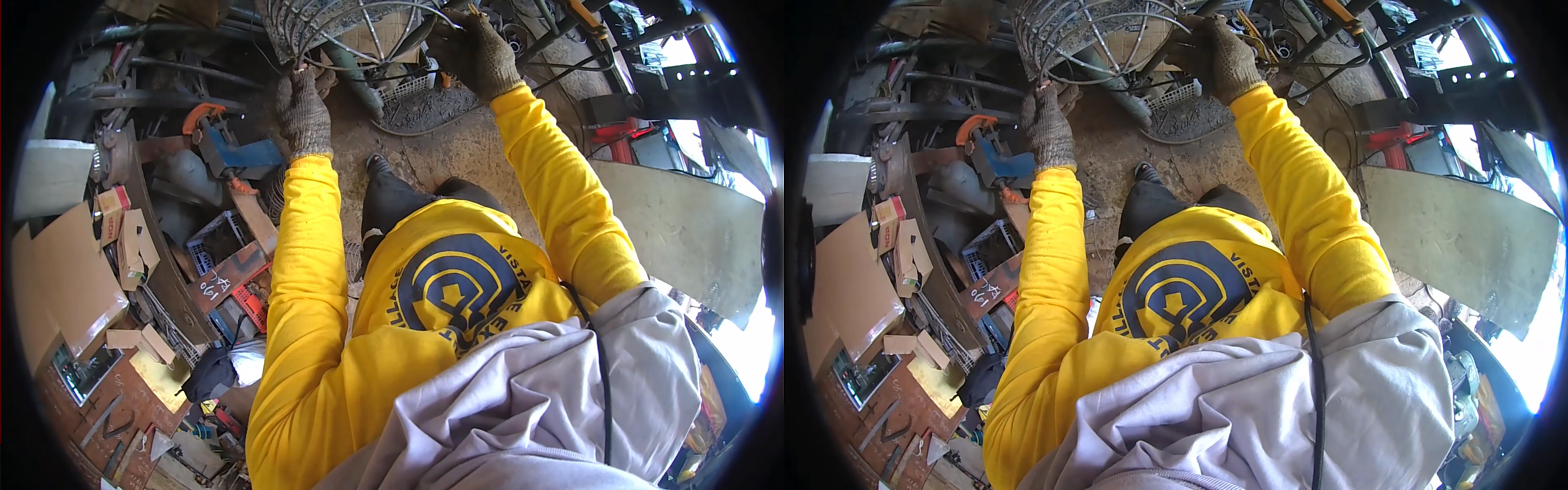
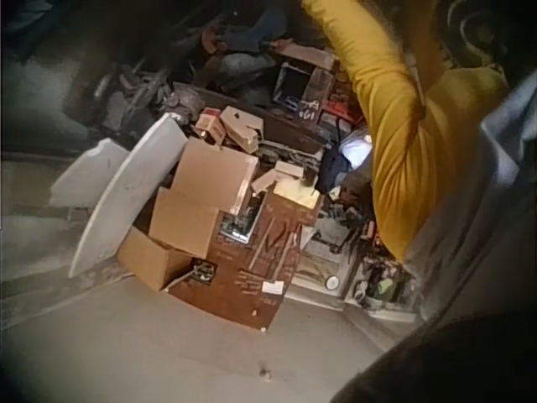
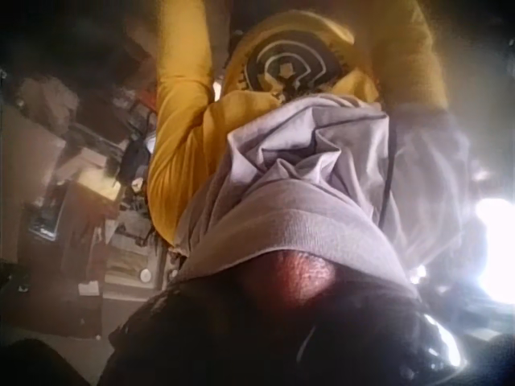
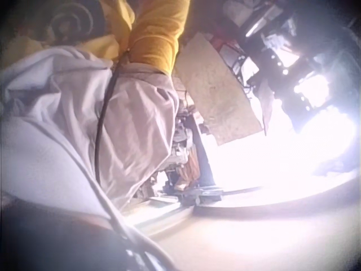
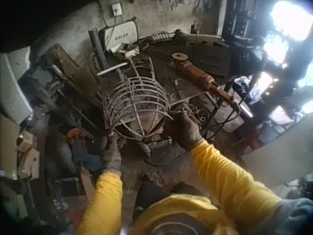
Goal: The person uses a welding tool to join metal pieces on a wire frame and then grinds the edges of a metal component using an angle grinder.
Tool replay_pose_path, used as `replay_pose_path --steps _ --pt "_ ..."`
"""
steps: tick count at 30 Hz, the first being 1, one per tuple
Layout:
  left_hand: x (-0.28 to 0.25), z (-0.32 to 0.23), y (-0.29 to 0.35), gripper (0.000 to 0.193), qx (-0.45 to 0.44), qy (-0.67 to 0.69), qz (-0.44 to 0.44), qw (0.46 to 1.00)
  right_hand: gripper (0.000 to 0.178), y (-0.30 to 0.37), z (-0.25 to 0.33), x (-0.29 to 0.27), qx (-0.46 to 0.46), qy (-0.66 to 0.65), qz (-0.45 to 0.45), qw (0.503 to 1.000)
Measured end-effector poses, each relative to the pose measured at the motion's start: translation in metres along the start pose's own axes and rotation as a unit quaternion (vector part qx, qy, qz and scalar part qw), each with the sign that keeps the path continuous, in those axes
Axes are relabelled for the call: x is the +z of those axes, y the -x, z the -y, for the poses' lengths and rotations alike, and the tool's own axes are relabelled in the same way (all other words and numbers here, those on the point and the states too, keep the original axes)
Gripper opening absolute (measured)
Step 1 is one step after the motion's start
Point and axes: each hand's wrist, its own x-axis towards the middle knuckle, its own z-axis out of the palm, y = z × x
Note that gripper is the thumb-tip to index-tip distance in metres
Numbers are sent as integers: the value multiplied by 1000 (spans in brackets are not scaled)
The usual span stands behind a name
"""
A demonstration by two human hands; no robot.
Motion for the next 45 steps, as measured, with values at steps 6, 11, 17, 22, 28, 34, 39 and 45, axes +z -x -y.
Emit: replay_pose_path --steps 6,11,17,22,28,34,39,45 --pt "-5 -4 -2 34 17 28 23 999 39 -5 1 6 -27 77 -58 995" --pt "-7 -4 -5 32 13 21 8 1000 29 -6 -3 25 -38 212 -172 961" --pt "-3 -3 -5 24 31 83 -15 996 31 -10 -13 32 -66 200 -186 960" --pt "-9 -6 -7 23 20 81 3 997 32 -13 -19 35 -67 194 -200 958" --pt "-15 -13 2 41 37 -163 -7 986 30 -11 -12 42 -84 277 -244 925" --pt "-12 -16 3 47 52 -286 -22 956 30 -12 -13 36 -106 296 -238 919" --pt "-14 -15 0 38 49 -182 0 982 28 -12 -10 35 -103 246 -200 943" --pt "-16 -15 -8 32 -95 130 88 983 30 -14 -15 33 -99 221 -214 946"
